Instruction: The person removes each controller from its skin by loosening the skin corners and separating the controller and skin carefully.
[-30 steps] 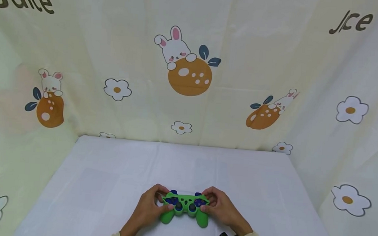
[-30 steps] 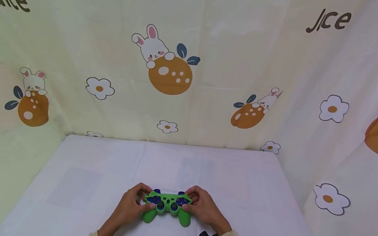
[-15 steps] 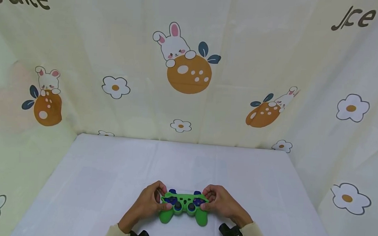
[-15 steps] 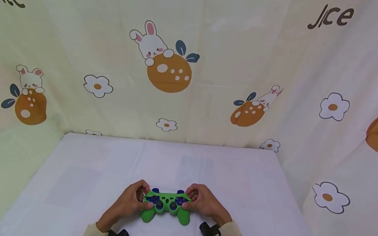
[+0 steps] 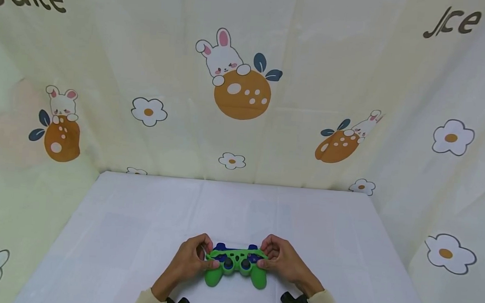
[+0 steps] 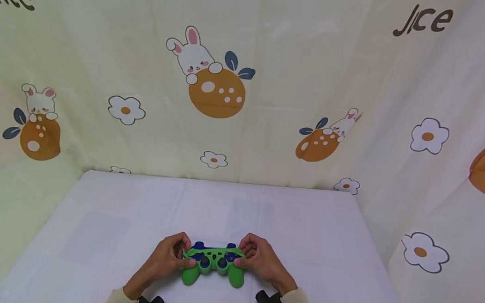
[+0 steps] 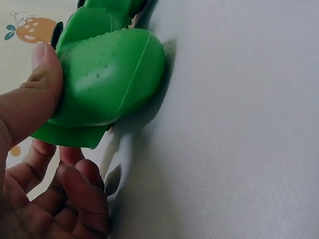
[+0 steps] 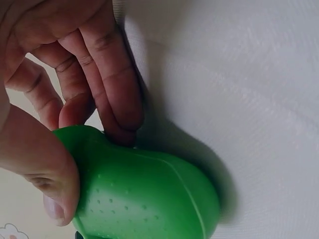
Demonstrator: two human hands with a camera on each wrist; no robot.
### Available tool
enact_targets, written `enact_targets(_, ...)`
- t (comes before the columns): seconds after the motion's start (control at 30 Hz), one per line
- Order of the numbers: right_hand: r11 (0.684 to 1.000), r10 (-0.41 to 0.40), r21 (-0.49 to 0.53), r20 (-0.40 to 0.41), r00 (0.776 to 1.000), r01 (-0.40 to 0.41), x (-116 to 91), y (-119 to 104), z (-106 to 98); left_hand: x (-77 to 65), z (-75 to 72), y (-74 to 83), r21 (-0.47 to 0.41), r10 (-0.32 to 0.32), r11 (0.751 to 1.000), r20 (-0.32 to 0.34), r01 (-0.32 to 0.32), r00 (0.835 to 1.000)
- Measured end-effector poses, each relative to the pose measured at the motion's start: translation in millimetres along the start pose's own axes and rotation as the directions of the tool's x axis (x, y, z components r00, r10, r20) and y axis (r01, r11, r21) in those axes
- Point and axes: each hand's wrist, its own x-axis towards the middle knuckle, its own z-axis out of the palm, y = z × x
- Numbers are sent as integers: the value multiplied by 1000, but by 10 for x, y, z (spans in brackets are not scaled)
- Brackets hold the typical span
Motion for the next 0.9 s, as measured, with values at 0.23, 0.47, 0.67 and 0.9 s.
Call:
enact_targets(0.23,999,-10,-36,-7,1000,10,-11,-21,4,-39,23,-3,-8,9,1000,-29,-9,1000)
enact_targets(0.47,994,9,-106,-21,1000,-11,-8,-49,18,-77,21,7,27,29,999,-44,-27,999)
enact_targets(0.67,987,33,-155,-71,997,-44,-61,-44,73,-105,52,24,106,54,993,-56,-48,997)
enact_targets(0.9,962,-8,-269,-171,985,-39,-152,7,157,-111,93,66,159,83,985,-55,-74,995)
